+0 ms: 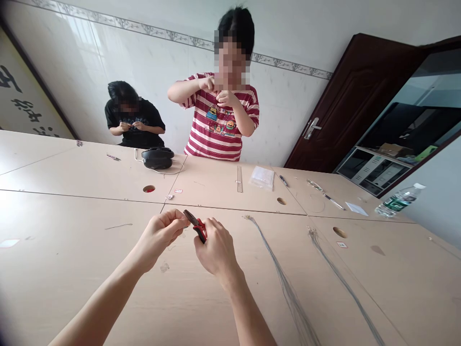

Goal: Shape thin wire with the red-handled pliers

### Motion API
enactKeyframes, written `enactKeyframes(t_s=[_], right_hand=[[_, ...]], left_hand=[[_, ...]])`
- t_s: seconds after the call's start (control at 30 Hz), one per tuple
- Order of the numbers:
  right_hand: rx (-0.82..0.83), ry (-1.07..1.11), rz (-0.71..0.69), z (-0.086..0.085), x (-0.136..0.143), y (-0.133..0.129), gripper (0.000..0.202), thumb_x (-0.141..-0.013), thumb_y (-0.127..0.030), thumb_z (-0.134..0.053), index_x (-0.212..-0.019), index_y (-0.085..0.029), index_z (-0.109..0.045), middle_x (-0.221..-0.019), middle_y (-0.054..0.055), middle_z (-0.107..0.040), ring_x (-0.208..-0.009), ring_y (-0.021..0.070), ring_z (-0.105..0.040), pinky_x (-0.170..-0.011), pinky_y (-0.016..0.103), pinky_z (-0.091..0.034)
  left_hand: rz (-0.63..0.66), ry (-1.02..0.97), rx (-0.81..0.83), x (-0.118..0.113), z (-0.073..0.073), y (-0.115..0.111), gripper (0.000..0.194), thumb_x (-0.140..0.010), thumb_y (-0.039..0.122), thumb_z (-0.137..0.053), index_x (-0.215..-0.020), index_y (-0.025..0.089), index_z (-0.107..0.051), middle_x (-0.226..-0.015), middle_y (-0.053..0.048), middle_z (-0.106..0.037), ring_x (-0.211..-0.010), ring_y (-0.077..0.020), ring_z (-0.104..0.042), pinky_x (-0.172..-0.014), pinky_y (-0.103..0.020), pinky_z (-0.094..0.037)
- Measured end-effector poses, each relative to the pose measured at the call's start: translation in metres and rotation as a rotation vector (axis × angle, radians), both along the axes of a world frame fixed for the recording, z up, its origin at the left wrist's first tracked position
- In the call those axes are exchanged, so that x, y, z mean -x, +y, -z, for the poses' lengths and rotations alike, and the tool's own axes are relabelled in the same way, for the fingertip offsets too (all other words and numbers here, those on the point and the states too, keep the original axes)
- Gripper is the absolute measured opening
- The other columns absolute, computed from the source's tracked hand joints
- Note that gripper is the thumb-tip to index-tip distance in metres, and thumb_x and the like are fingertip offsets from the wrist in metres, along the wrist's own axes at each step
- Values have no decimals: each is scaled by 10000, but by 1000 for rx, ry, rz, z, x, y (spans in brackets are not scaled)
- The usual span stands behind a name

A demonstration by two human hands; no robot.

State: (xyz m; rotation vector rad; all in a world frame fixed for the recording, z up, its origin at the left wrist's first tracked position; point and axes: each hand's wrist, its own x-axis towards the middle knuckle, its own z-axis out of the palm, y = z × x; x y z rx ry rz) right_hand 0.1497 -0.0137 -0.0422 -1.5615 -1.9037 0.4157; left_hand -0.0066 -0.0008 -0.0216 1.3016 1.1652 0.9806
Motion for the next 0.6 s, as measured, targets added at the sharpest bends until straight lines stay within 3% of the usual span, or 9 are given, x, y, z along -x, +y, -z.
enactKeyframes(t_s=[0.4, 0.6], right_hand=[[-39, -15, 36, 3, 0, 1, 111, -756, -129, -457, -697, -218, -426, -639, -36, -513, -555, 133, -405, -534, 246, -255], [-65, -51, 80, 6, -2, 4, 131, -742, -132, -461, -672, -218, -391, -620, -44, -486, -524, 123, -354, -511, 237, -234]], left_hand=[[26, 39, 15, -2, -6, -2, 223, -824, 368, -544, -697, 184, -555, -544, 80, -248, -510, -90, -154, -488, -247, -127], [47, 100, 3, -3, -5, -3, 194, -800, 264, -471, -764, 175, -640, -585, 58, -324, -521, -95, -219, -498, -244, -180]])
